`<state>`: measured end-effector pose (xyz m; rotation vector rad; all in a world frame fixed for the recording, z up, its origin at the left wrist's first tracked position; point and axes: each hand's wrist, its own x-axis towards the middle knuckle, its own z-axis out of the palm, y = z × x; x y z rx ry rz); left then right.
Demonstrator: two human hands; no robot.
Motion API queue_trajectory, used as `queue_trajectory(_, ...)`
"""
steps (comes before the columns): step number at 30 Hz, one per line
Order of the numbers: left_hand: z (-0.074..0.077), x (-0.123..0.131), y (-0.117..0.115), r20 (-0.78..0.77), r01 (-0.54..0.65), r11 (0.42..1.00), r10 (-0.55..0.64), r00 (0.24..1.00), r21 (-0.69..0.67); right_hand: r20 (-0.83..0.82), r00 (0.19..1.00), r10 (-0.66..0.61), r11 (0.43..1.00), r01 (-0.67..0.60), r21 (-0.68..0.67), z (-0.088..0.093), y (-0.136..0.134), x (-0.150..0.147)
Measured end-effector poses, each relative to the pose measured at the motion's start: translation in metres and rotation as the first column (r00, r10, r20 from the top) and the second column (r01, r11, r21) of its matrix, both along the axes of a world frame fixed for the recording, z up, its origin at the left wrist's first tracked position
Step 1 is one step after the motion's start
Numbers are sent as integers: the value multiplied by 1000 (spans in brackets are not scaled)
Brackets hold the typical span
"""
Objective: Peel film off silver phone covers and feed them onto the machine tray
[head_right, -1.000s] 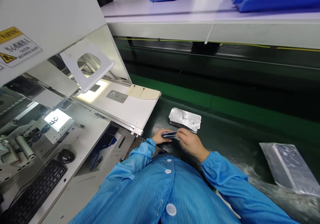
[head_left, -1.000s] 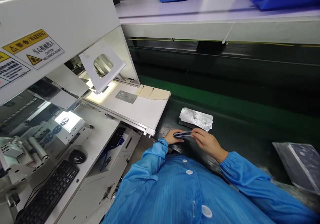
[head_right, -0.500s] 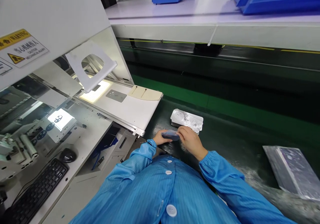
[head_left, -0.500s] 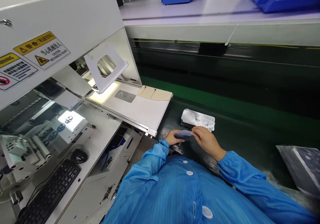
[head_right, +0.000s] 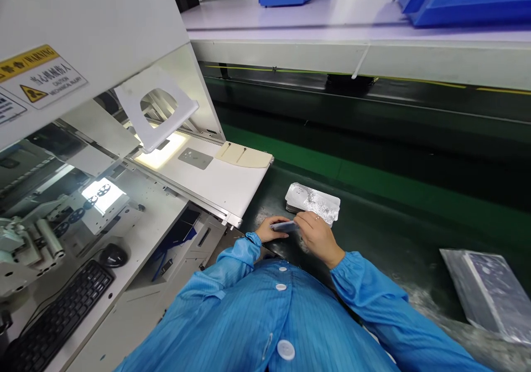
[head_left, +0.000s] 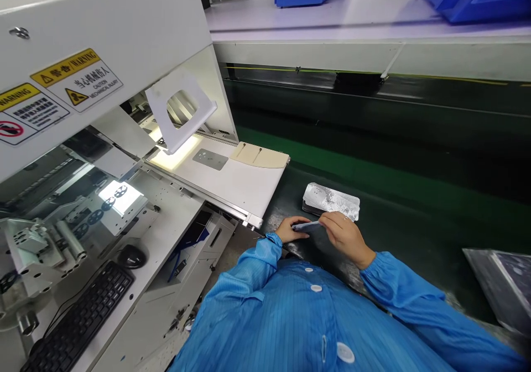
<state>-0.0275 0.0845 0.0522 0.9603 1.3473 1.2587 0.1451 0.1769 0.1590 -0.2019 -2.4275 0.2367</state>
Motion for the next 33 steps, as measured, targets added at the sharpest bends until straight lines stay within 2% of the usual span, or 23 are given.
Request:
queue_trajectory(4, 0, 0, 2, 9, -9, 1000, 8, 1000, 14, -55, 998, -3, 1000, 3, 12, 12, 0, -3)
queue_trajectory(10, -2, 2, 6, 23, -30, 999, 30, 999, 22, -56, 998, -39, 997, 42, 62, 29, -1, -7)
queue_trajectory(13, -4, 3, 7, 23, -36, 999, 36, 999, 17, -45, 997, -59, 997, 61, 37, 34, 0, -8)
queue_trajectory(20, -5, 4, 8, 5, -37, 999, 37, 999, -1, -4, 997, -82, 994, 82, 71, 40, 4, -4)
queue_trajectory(23, -3, 4, 9, 0, -38, 999, 38, 999, -1, -5, 996, -93, 996, 92, -6, 42, 4, -3)
queue_trajectory(26, -3, 5, 9, -6, -41, 999, 41, 999, -11, -20, 994, -104, 983, 100, -157, 44, 3, -4)
queue_trajectory(30, -5, 5, 10, -9, -41, 998, 41, 999, -42, 29, 991, -130, 904, 131, -407, 49, 1, -5)
queue_trajectory(33, -8, 6, 12, -4, -42, 997, 42, 999, -65, 31, 983, -183, 849, 174, -500, 51, 1, -5)
